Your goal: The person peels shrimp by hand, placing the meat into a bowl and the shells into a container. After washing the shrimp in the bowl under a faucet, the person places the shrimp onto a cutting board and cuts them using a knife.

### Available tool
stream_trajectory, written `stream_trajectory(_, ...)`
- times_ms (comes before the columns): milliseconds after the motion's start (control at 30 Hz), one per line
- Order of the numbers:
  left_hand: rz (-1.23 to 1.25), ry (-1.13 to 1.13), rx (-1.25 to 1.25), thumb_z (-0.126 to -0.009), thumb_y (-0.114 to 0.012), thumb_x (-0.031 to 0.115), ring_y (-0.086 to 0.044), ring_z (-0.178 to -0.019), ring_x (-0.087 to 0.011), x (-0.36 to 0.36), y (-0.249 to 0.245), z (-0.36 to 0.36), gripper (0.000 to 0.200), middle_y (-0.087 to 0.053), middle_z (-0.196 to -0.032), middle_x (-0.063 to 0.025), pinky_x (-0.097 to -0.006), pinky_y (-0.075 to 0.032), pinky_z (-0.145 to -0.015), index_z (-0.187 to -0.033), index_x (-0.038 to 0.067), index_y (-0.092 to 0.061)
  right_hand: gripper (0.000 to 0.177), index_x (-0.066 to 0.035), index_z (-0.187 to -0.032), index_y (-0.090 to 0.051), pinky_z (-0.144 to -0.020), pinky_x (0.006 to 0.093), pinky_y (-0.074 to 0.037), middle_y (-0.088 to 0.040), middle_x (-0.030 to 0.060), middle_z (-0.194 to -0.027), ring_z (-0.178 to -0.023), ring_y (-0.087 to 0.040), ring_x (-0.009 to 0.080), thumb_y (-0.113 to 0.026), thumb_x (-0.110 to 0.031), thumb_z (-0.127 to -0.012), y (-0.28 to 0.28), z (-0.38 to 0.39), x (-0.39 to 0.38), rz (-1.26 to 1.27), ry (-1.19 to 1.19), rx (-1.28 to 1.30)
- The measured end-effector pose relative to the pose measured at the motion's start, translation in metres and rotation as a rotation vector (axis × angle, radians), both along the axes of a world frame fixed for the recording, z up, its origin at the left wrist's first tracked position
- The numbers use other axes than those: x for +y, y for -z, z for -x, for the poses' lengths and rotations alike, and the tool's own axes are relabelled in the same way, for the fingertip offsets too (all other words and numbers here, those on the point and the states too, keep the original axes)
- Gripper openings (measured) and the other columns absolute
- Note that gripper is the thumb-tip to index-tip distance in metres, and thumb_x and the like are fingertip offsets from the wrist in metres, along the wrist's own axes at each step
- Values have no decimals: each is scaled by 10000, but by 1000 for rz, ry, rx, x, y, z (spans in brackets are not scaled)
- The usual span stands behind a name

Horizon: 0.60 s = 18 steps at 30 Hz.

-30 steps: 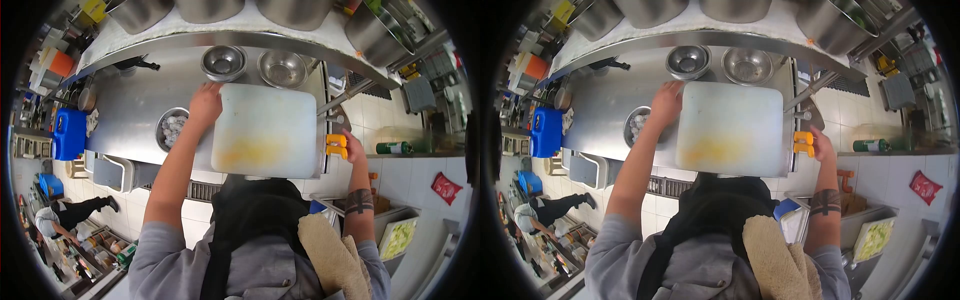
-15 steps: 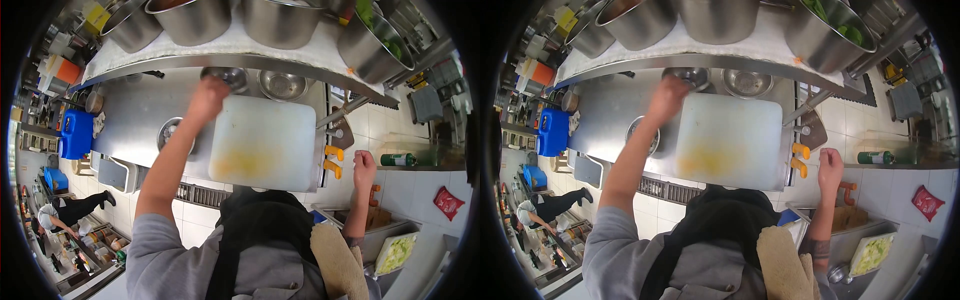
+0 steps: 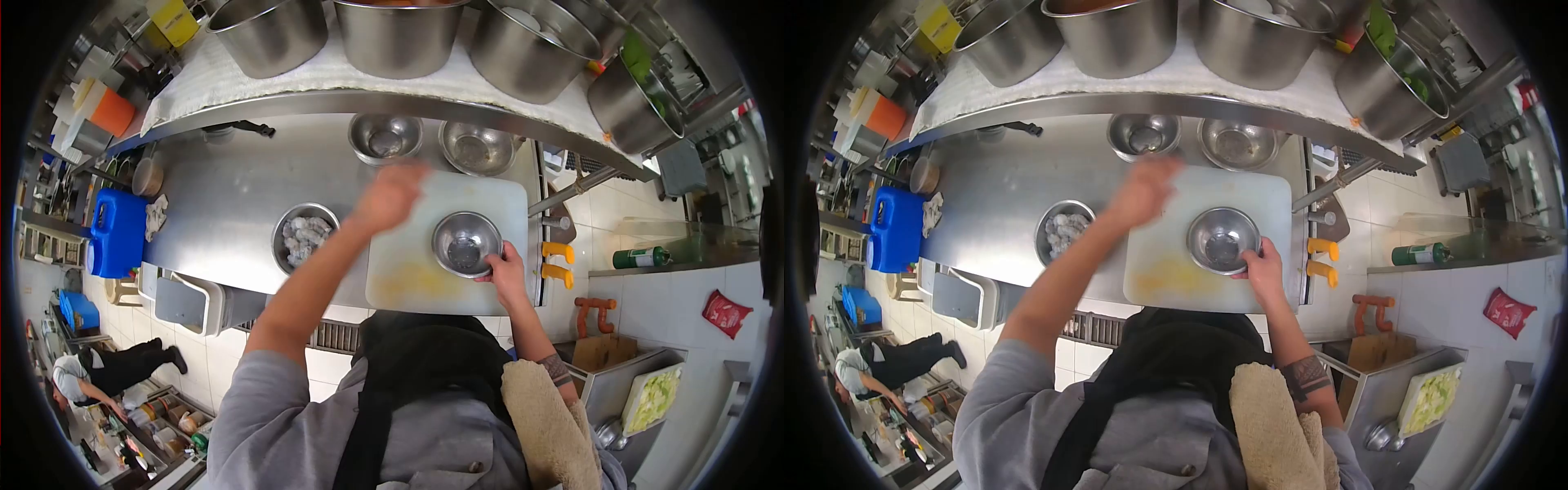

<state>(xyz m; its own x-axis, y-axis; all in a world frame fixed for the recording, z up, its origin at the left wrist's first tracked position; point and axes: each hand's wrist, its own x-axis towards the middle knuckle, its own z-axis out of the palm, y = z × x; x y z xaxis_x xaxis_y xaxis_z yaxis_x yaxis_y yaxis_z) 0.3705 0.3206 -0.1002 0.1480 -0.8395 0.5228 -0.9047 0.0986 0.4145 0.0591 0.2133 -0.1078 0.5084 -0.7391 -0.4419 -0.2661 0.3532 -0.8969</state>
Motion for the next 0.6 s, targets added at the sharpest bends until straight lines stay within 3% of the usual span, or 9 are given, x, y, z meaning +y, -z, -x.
stream_trajectory(67, -19, -351, -352, -882, -725, 174, -625, -1215, -350, -9, 23, -59, 319, -714, -1227, -120, -604, -259, -1234, -1191, 96, -741, 256, 46, -1187, -553, -587, 349, -666, -629, 150, -1030, -783, -697, 234, -576, -29, -943, -7, -1, 4, -2, 31, -25)
stream_trajectory(133, -641, -291, -253, -882, -713, 180, -656, -1162, -318, -5, -19, -91, 251, -748, -1101, -93, -647, -241, -1224, -1124, 131, -759, 241, 43, -1168, -554, -598, 365, -669, -631, 150, -1016, -763, -694, 234, -575, -36, -942, -12, -7, 6, -119, 109, -40)
stream_trajectory(267, -703, -162, -274, -903, -680, 220, -667, -1142, -302, -10, -66, -119, 182, -751, -1058, -86, -585, -299, -1219, -1051, 146, -757, 249, 41, -1173, -540, -598, 374, -662, -634, 167, -1016, -727, -696, 248, -577, -43, -942, -22, -35, 6, -113, 121, -54)
stream_trajectory(333, -411, -186, -262, -911, -671, 270, -675, -1115, -310, -13, -70, -129, 159, -751, -1023, -103, -504, -356, -1201, -943, 136, -750, 237, 44, -1159, -531, -591, 378, -649, -637, 187, -1007, -697, -696, 262, -575, -41, -942, -29, -59, 0, -86, 112, -91)
stream_trajectory(433, -369, -90, -276, -907, -672, 251, -696, -1034, -325, -17, -60, -135, 143, -754, -1011, -113, -449, -420, -1156, -921, 138, -758, 234, 24, -1181, -518, -618, 385, -641, -656, 177, -978, -723, -703, 261, -571, -60, -969, -26, -93, -17, -40, 143, -114)
stream_trajectory(500, -412, -90, -294, -902, -674, 244, -690, -1034, -327, -10, -29, -130, 141, -748, -1026, -117, -457, -422, -1155, -923, 130, -754, 257, 44, -1192, -496, -623, 387, -642, -651, 190, -989, -713, -704, 269, -566, -61, -968, -34, -110, -21, -34, 181, -158)
stream_trajectory(600, -555, -76, -309, -891, -683, 229, -677, -1058, -328, -5, -42, -126, 142, -738, -1080, -121, -474, -413, -1164, -956, 122, -750, 291, 62, -1218, -460, -644, 392, -646, -644, 210, -1012, -714, -709, 282, -556, -65, -975, -47, -126, -27, -56, 228, -220)
